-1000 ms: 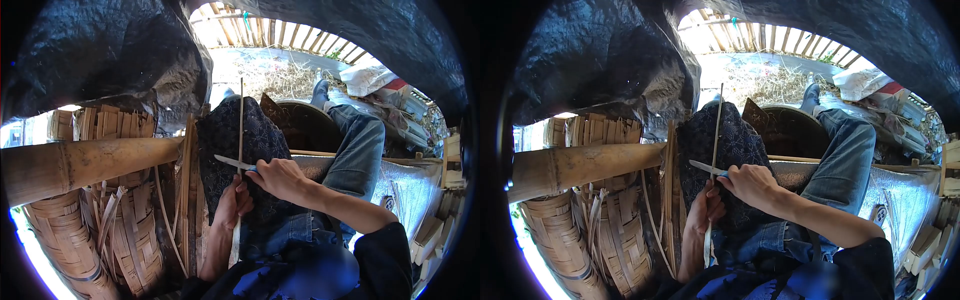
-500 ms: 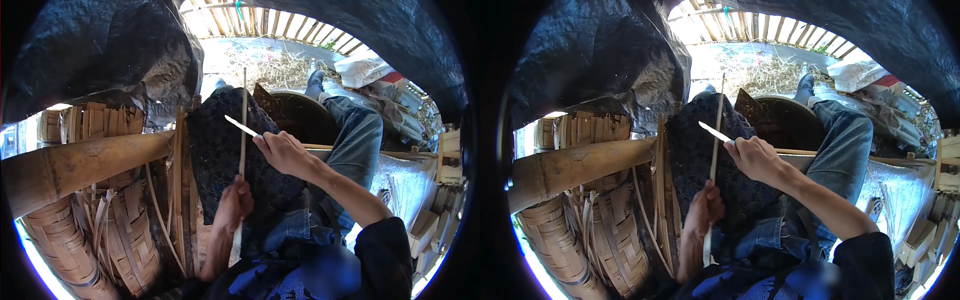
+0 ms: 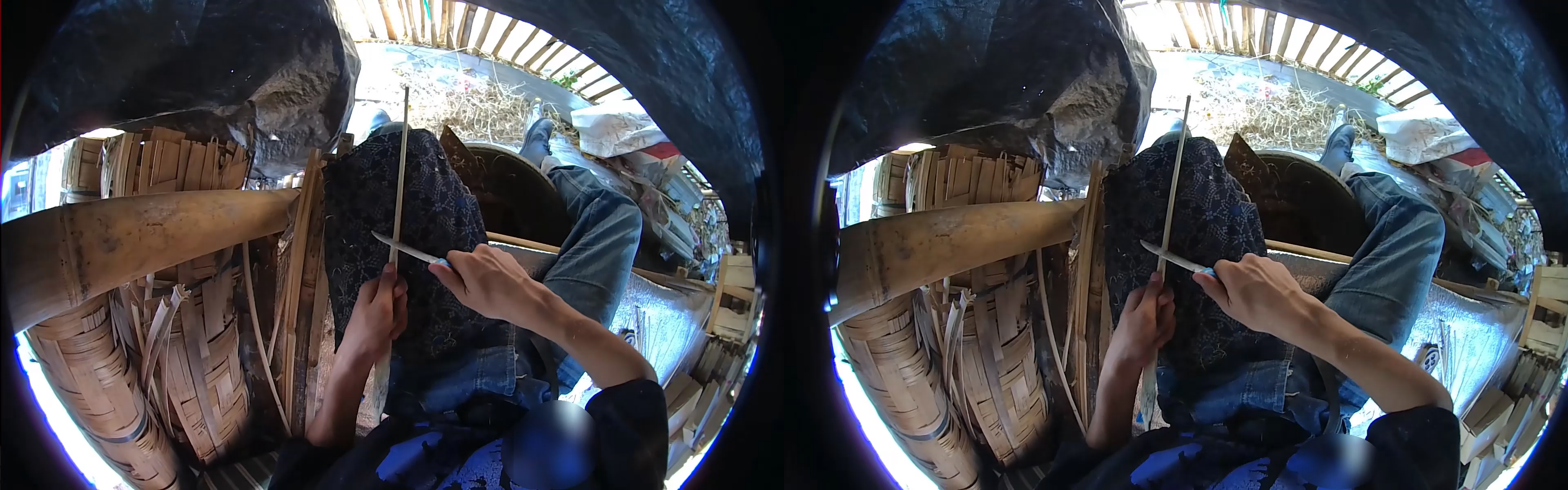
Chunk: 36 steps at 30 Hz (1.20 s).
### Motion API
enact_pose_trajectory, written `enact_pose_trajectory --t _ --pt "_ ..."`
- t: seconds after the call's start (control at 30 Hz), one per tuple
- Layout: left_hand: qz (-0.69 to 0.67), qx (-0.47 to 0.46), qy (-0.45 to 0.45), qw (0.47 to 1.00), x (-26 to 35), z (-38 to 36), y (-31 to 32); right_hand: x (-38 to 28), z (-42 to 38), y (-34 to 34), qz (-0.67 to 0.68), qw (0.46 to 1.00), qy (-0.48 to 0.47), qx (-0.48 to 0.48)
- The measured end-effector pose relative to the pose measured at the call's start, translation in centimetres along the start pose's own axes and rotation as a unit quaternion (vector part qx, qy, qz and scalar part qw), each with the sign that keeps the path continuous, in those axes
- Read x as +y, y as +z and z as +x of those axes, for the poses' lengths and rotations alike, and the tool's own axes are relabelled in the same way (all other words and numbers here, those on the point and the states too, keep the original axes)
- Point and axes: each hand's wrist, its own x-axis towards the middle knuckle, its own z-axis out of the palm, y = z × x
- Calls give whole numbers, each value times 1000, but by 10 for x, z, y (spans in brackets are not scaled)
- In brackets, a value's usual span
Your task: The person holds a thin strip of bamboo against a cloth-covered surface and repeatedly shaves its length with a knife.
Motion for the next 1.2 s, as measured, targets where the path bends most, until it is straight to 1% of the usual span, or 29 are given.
enact_pose_trajectory --t 0.03,0.1,0.17,0.23,0.27,0.33,0.5,0.53,0.57,0.6,0.63,0.7,0.73,0.77,0.83,0.87,0.9,0.97,1.0,1.03,1.1,1.13,1.17,1.2 --pt "1 1 -1 1000 -2 1 -2 0 1 1 -15 1000 5 0" --pt "8 -26 26 999 -6 5 -5 -5 2 3 -28 999 14 5" --pt "2 -29 27 999 -10 6 -5 -8 4 7 -42 999 24 10" --pt "-3 -34 30 999 -11 7 -3 -4 9 16 -52 997 1 54" --pt "6 -37 36 999 -12 6 -2 -3 14 17 -52 997 3 55" --pt "17 -40 40 998 -15 4 0 -1 27 15 -20 997 35 64" --pt "-19 -75 54 996 -16 3 -3 12 50 2 -24 995 17 95" --pt "-21 -79 60 995 -14 5 -4 13 46 1 -5 995 13 94" --pt "-54 -80 46 994 -13 7 -5 12 42 2 14 996 8 88" --pt "-89 -78 31 993 -13 8 -7 10 31 0 25 998 0 50" --pt "-96 -73 30 992 -13 8 -9 9 20 1 23 999 -3 43" --pt "-74 -85 19 993 -12 7 -10 7 3 4 -1 1000 -23 8" --pt "-79 -81 16 993 -12 6 -9 6 0 5 -13 1000 -13 20" --pt "-57 -71 19 996 -10 6 -7 6 2 6 -13 1000 -13 17" --pt "-28 -65 18 997 -12 5 -3 4 10 6 -23 999 12 46" --pt "18 -61 29 998 -15 3 -1 1 20 -1 8 998 69 14" --pt "64 -58 42 995 -16 1 0 6 27 0 11 997 73 19" --pt "66 -61 53 995 -17 -1 -2 18 40 6 -22 997 11 75" --pt "63 -64 64 994 -19 -3 -3 18 48 0 -13 998 36 57" --pt "66 -67 67 993 -20 -3 -3 21 57 -6 -14 997 38 62" --pt "67 -63 65 994 -24 -6 -5 32 75 -12 -10 998 53 26" --pt "69 -65 70 993 -24 -8 -5 37 84 -15 5 998 55 32" --pt "60 -64 53 995 -25 -11 -6 43 93 -21 2 998 54 38" --pt "51 -65 35 996 -24 -13 -6 46 101 -29 1 997 69 21"
